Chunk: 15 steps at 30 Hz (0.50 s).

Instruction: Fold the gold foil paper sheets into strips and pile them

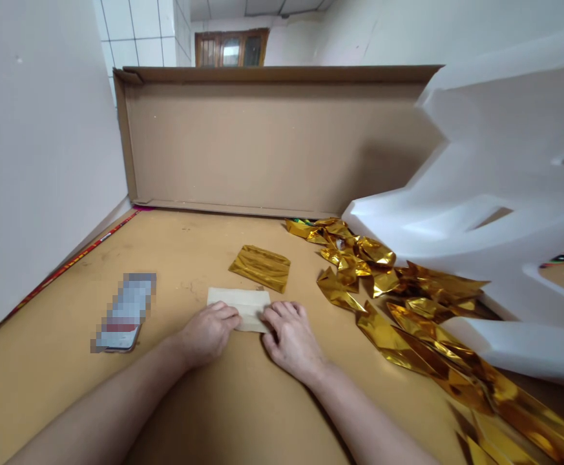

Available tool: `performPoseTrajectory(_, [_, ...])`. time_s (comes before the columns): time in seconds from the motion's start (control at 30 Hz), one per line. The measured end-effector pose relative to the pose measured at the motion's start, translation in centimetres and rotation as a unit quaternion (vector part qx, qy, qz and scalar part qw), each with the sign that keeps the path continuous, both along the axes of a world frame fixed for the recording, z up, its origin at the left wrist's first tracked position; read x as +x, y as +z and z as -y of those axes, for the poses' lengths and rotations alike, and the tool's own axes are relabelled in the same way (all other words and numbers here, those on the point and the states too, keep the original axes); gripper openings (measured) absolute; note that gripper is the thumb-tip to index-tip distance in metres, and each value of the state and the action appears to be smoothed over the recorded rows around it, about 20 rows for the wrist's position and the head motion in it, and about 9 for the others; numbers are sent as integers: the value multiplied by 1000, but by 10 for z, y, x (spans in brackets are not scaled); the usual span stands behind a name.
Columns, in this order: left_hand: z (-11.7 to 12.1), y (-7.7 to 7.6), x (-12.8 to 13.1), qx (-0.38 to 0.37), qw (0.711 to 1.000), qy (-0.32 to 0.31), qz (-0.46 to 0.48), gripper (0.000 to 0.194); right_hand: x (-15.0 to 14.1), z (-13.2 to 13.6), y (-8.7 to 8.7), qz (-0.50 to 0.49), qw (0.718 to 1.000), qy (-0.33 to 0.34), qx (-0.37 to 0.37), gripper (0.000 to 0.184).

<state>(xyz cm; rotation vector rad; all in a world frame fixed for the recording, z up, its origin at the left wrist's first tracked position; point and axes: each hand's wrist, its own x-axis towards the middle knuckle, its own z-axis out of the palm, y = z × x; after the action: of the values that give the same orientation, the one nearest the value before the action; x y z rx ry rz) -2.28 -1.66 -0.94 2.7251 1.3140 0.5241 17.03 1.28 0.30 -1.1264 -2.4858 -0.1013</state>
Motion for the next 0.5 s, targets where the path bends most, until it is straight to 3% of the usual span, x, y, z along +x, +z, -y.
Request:
performPoseTrajectory(0.23, [-2, 1, -1, 11, 1000, -8, 10, 22, -15, 18, 1, -5, 996, 89, 5, 29])
performPoseTrajectory(0.5, [-1, 0, -3, 11, 1000, -10, 27, 21, -20, 22, 1, 13, 998, 69, 4, 30])
